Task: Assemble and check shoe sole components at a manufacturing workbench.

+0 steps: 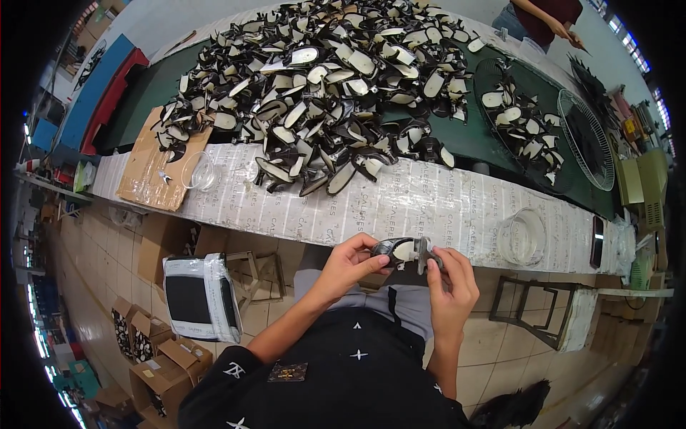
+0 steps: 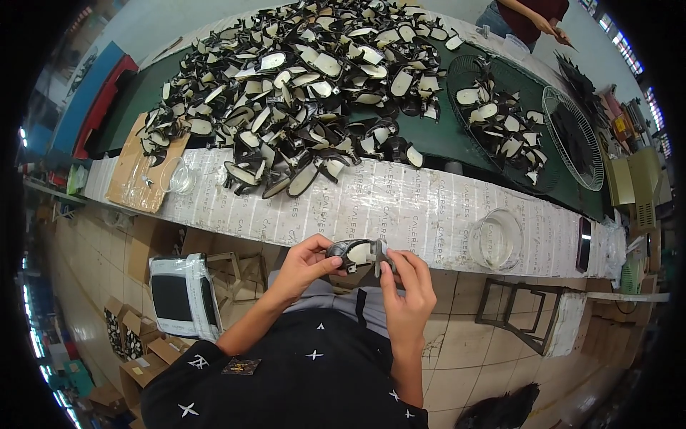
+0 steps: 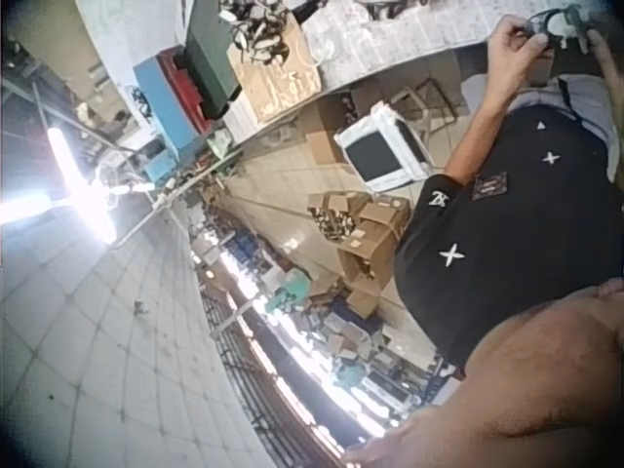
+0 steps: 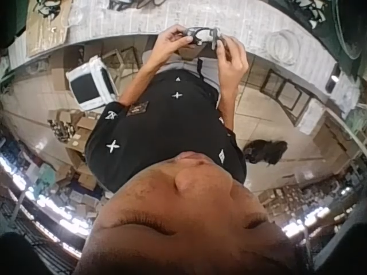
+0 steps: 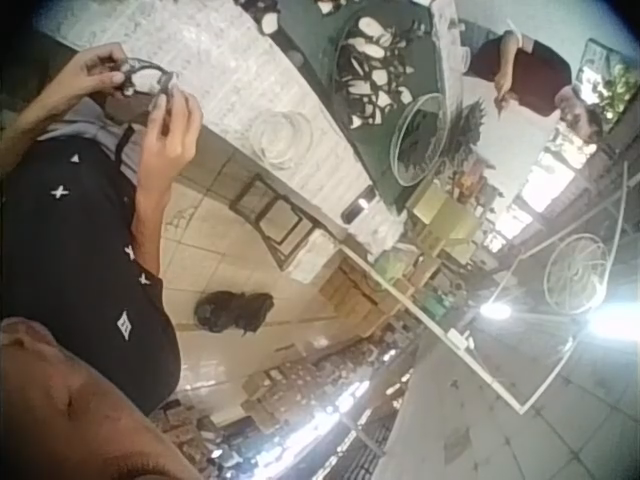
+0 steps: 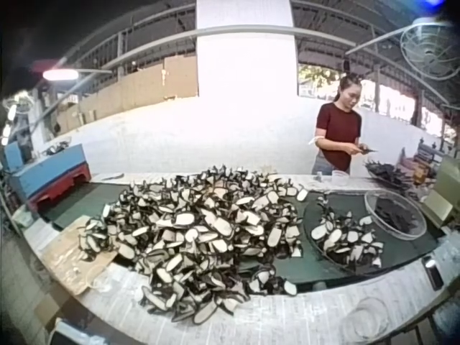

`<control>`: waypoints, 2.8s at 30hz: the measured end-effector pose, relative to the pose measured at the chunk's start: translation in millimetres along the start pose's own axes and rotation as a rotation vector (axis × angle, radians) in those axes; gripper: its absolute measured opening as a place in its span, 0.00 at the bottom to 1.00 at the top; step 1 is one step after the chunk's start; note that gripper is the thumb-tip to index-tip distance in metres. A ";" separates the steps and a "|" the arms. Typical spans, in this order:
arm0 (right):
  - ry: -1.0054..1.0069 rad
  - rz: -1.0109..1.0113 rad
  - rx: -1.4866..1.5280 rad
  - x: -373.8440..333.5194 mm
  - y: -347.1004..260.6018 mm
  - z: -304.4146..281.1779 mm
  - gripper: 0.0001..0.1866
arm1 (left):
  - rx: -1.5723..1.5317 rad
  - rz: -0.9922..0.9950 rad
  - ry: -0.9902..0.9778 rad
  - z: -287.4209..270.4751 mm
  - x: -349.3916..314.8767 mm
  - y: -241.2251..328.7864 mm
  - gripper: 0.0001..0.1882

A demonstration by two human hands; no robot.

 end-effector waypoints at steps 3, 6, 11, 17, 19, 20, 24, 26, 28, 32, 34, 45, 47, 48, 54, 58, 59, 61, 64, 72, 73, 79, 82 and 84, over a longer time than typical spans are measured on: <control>-0.016 0.127 0.127 -3.0 7.8 -3.3 0.12 | -0.060 -0.034 0.016 -1.8 0.7 -0.4 0.08; -0.029 0.230 0.330 -3.3 8.5 -5.7 0.11 | -0.160 -0.079 0.041 -1.8 1.5 1.7 0.06; -0.050 0.230 0.400 -5.2 6.9 -2.5 0.11 | -0.207 -0.107 0.065 -3.2 4.8 2.7 0.06; -0.112 0.196 0.377 -5.3 -2.6 8.4 0.12 | -0.176 -0.098 0.080 0.1 7.8 4.3 0.06; -0.128 0.200 0.365 -6.1 -4.1 11.3 0.12 | -0.178 -0.099 0.090 0.6 7.9 4.1 0.06; -0.141 0.205 0.352 -6.5 -4.5 12.3 0.12 | -0.178 -0.099 0.090 0.6 8.1 3.6 0.06; -0.134 0.170 0.269 -7.5 -1.8 13.0 0.11 | -0.150 -0.098 0.101 0.4 8.3 3.4 0.06; -0.090 0.128 0.177 -7.3 -1.3 9.9 0.11 | -0.146 -0.100 0.109 0.1 8.3 3.2 0.06; -0.052 0.128 0.130 -7.4 0.6 6.3 0.11 | -0.146 -0.095 0.107 -0.6 8.7 1.5 0.06; 0.023 0.127 0.023 -5.3 3.1 -2.4 0.12 | -0.166 -0.113 0.107 -2.3 7.5 -0.1 0.07; 0.044 0.151 0.057 -6.1 5.9 -5.7 0.12 | -0.176 -0.133 0.108 -1.5 7.2 -0.9 0.07; -0.092 0.134 0.158 -9.0 -7.4 7.1 0.12 | -0.160 -0.145 0.123 2.7 6.4 -0.4 0.07; -0.067 0.112 0.115 -9.4 -5.2 5.4 0.12 | -0.147 -0.145 0.126 2.7 6.7 -1.0 0.07; -0.039 0.091 0.073 -9.3 -3.0 2.9 0.12 | -0.147 -0.145 0.125 3.3 7.6 -2.6 0.07; 0.042 0.093 0.007 -8.0 1.8 -6.6 0.12 | -0.168 -0.170 0.140 1.2 6.4 -3.0 0.07; 0.062 0.123 0.080 -9.9 5.2 -8.7 0.12 | -0.174 -0.177 0.144 2.0 6.5 -2.0 0.08; 0.049 0.153 0.139 -9.9 4.5 -8.6 0.12 | -0.174 -0.177 0.144 1.3 6.6 -2.8 0.08; 0.036 0.184 0.199 -10.0 3.3 -6.9 0.12 | -0.188 -0.152 0.103 0.4 6.7 -5.0 0.07; -0.029 0.177 0.240 -9.2 0.7 -0.8 0.11 | -0.137 -0.117 0.058 1.8 5.8 -5.7 0.06; -0.146 0.503 0.801 -9.5 14.6 -1.4 0.11 | -0.095 -0.106 0.014 6.1 5.0 -0.5 0.06; -0.153 0.500 0.893 -11.9 22.7 -2.4 0.13 | -0.082 -0.104 0.008 5.8 5.1 -0.6 0.06; -0.104 0.434 1.432 -10.7 58.4 -12.2 0.15 | -0.283 -0.116 -0.031 9.7 1.7 -2.3 0.09; -0.069 0.373 1.597 6.1 73.8 -15.1 0.17 | -0.575 -0.190 -0.173 20.5 -7.2 16.7 0.13; 0.079 0.424 1.339 19.8 88.1 -14.2 0.18 | -0.743 -0.136 -0.222 31.2 -11.3 26.4 0.15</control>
Point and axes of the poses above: each hand's wrist, its own x-axis towards the middle knuckle, its own z-axis out of the palm, y = z × x, the point moved 3 cm from there along x, towards the middle knuckle, and after that the axes turned 6 degrees about z, right-handed, at the moved point
